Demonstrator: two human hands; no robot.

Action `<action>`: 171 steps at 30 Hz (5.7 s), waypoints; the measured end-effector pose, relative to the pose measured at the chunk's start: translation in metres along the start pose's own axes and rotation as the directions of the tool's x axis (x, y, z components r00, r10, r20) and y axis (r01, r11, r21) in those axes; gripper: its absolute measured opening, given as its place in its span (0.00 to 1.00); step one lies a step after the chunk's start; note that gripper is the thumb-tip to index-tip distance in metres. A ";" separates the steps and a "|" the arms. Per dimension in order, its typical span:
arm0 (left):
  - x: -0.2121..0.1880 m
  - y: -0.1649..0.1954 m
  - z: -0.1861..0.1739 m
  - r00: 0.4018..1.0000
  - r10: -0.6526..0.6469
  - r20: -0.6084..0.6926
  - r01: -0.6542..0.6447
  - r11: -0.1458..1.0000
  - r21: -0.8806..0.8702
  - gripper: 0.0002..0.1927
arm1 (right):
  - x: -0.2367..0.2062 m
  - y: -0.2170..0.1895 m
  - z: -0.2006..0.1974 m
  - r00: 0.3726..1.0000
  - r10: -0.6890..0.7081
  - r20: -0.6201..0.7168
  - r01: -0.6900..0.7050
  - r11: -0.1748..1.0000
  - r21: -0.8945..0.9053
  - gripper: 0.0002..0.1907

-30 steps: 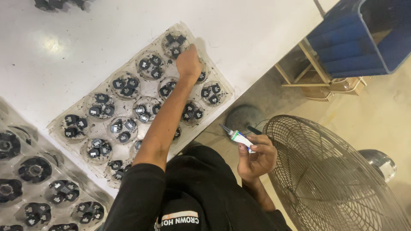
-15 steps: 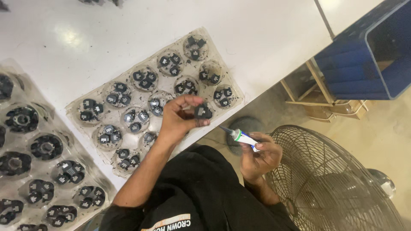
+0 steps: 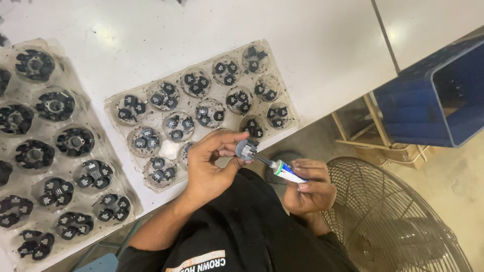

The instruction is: The person repeatedly picks small black mechanical parts from a tray, applies adhesive from a tube to specific areas, and places them back. They also wipe the tube tip with a cloth between applications.

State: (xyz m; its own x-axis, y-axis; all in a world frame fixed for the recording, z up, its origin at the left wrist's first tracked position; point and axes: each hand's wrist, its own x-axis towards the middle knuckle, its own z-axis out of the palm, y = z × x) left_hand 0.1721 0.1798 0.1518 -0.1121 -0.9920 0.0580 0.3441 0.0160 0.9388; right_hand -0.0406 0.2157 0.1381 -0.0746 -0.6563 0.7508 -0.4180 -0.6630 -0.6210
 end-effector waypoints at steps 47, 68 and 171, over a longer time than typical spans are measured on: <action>-0.069 -0.041 0.010 0.978 -0.157 0.137 0.202 0.874 -0.441 0.24 | -0.023 -0.032 -0.012 0.997 -0.064 -0.036 0.065 0.997 0.043 0.17; -0.066 -0.053 0.008 0.955 -0.225 0.194 0.295 0.800 -0.522 0.21 | -0.025 -0.021 -0.013 0.999 -0.046 0.017 0.045 0.999 0.017 0.18; -0.008 -0.016 0.002 0.997 0.019 -0.070 -0.022 0.999 -0.043 0.21 | -0.006 0.009 0.001 0.999 0.046 -0.018 -0.044 0.994 0.097 0.19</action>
State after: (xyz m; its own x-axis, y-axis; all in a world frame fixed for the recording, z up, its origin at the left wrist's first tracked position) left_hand 0.1657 0.1878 0.1365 -0.0394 -0.9979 0.0520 0.3865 0.0328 0.9217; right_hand -0.0427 0.2129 0.1277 -0.1101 -0.6797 0.7252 -0.3240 -0.6652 -0.6727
